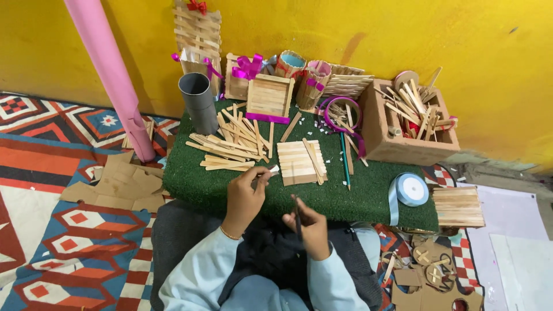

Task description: The person assembles a craft structure by taking wooden blocks and applying tape to them with both hands, using scissors to cut the tape from a roll.

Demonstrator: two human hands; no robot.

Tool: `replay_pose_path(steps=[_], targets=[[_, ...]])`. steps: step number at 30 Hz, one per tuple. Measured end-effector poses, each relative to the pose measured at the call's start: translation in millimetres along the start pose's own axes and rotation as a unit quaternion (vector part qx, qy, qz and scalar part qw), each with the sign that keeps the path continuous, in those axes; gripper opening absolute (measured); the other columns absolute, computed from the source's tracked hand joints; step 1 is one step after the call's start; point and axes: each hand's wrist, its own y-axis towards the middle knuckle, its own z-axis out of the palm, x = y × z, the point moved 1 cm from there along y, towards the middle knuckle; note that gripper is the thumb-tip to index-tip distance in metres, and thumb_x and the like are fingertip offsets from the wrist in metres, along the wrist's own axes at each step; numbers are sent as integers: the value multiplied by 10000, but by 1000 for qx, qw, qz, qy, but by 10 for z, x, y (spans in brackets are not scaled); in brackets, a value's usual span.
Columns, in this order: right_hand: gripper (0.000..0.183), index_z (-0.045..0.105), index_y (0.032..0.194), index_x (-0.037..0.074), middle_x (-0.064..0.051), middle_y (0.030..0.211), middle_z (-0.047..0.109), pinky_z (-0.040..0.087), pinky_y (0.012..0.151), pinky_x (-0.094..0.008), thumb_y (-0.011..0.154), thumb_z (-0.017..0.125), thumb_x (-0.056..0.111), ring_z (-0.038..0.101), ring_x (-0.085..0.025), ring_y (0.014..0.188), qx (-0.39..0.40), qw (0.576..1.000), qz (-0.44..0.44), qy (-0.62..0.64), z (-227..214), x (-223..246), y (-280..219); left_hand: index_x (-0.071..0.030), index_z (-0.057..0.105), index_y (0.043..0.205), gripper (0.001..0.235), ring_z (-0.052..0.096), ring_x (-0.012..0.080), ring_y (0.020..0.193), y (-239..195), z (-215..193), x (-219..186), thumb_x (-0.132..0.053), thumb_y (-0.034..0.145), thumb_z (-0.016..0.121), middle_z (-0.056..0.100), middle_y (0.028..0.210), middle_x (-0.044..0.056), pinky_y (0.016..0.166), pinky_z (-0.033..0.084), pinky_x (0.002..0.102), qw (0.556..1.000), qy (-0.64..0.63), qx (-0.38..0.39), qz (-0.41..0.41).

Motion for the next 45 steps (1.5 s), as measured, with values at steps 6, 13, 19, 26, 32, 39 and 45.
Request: replay_pose_path(steps=[6, 13, 19, 26, 32, 39, 45], targets=[[638, 681, 1368, -20, 35, 752, 527, 409, 688, -228, 795, 863, 196, 447, -79, 702, 62, 993, 97, -2, 101, 70, -77, -121, 726, 935, 79, 733, 284, 800, 165, 196, 148, -171, 953, 669, 786, 920, 37, 663, 532, 422, 983, 107, 146, -42], [628, 690, 1359, -8, 28, 666, 484, 408, 603, -206, 797, 855, 219, 469, -76, 592, 54, 993, 106, -12, 148, 76, -33, -170, 758, 940, 80, 741, 258, 842, 186, 247, 33, -210, 925, 691, 801, 973, -7, 692, 540, 417, 966, 127, 204, -94], [507, 732, 1236, -53, -111, 515, 653, 470, 592, -234, 796, 912, 121, 588, -103, 505, 25, 999, 42, 8, 141, -21, -22, -115, 748, 924, 85, 738, 401, 816, 173, 222, 1, -181, 924, 694, 741, 802, 125, 702, 586, 485, 973, 90, 207, -40], [489, 731, 1243, -42, -121, 510, 666, 456, 550, -235, 801, 892, 94, 611, -128, 482, 34, 999, 33, 6, 133, -35, -16, -116, 743, 932, 91, 731, 417, 831, 168, 180, -59, -174, 935, 672, 731, 812, 140, 721, 580, 505, 969, 95, 223, -42], [479, 720, 1237, -75, -123, 481, 647, 457, 521, -232, 816, 878, 88, 597, -128, 460, 33, 999, 25, 13, 162, 8, -27, -112, 741, 939, 98, 733, 402, 830, 171, 174, -68, -161, 939, 657, 726, 809, 132, 724, 583, 480, 967, 94, 232, -44], [470, 732, 1215, -72, -121, 457, 624, 435, 477, -235, 795, 890, 66, 593, -142, 430, 27, 999, 34, 29, 160, -18, -50, -109, 735, 941, 103, 729, 394, 825, 175, 164, -67, -161, 949, 646, 714, 805, 130, 721, 575, 469, 966, 88, 238, -45], [458, 741, 1194, -75, -116, 448, 613, 420, 454, -241, 779, 897, 40, 582, -144, 404, 25, 999, 35, 25, 141, -74, -57, -110, 735, 944, 110, 731, 380, 824, 169, 157, -76, -167, 960, 642, 717, 807, 123, 714, 578, 457, 967, 85, 238, -38]])
